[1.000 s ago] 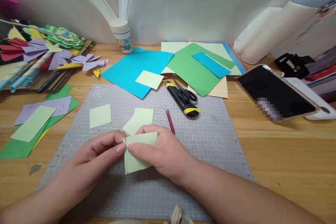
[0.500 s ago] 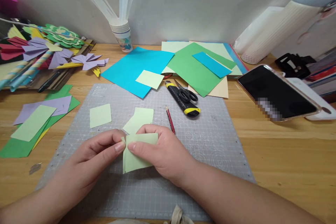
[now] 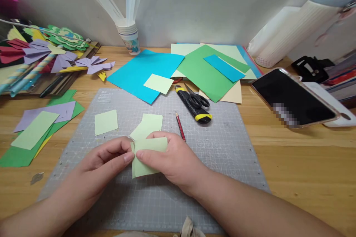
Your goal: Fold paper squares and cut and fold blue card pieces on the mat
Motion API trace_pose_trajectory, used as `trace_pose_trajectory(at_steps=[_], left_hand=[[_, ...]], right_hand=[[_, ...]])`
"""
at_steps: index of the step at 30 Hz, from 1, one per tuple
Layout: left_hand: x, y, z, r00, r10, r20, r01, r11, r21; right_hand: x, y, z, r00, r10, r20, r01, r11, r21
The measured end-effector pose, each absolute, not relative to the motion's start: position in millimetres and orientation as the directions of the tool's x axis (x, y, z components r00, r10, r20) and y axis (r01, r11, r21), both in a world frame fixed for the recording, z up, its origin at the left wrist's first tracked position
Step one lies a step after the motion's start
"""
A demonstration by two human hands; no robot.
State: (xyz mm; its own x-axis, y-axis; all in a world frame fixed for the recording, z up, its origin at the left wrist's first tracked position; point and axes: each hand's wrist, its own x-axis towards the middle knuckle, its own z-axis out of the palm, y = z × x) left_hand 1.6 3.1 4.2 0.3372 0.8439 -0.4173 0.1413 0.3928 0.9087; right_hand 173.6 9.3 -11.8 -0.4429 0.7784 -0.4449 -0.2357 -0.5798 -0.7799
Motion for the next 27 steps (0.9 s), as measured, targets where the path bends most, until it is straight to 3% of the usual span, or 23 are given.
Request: trace_pose_trajectory(at_steps=[5, 20, 27], left_hand=[[1.3, 2.4, 4.8, 0.343, 0.84, -0.421, 0.135, 0.399, 0.907], [2.3, 5.1, 7.8, 0.325, 0.864, -0.384, 0.127, 0.363, 0.923], [3.8, 3.8, 5.9, 0.341, 0.836, -0.429, 0.072, 0.432, 0.899]], right_hand=[[173.8, 9.1, -9.7, -0.437, 0.768, -0.468, -0.179, -0.585, -0.791], [175.7, 7.3, -15.5, -0.435, 0.775, -0.458, -0.227, -0.587, -0.777], [174.0, 8.2, -13.0, -0.404, 0.779, -0.48, -0.219, -0.592, -0.776]])
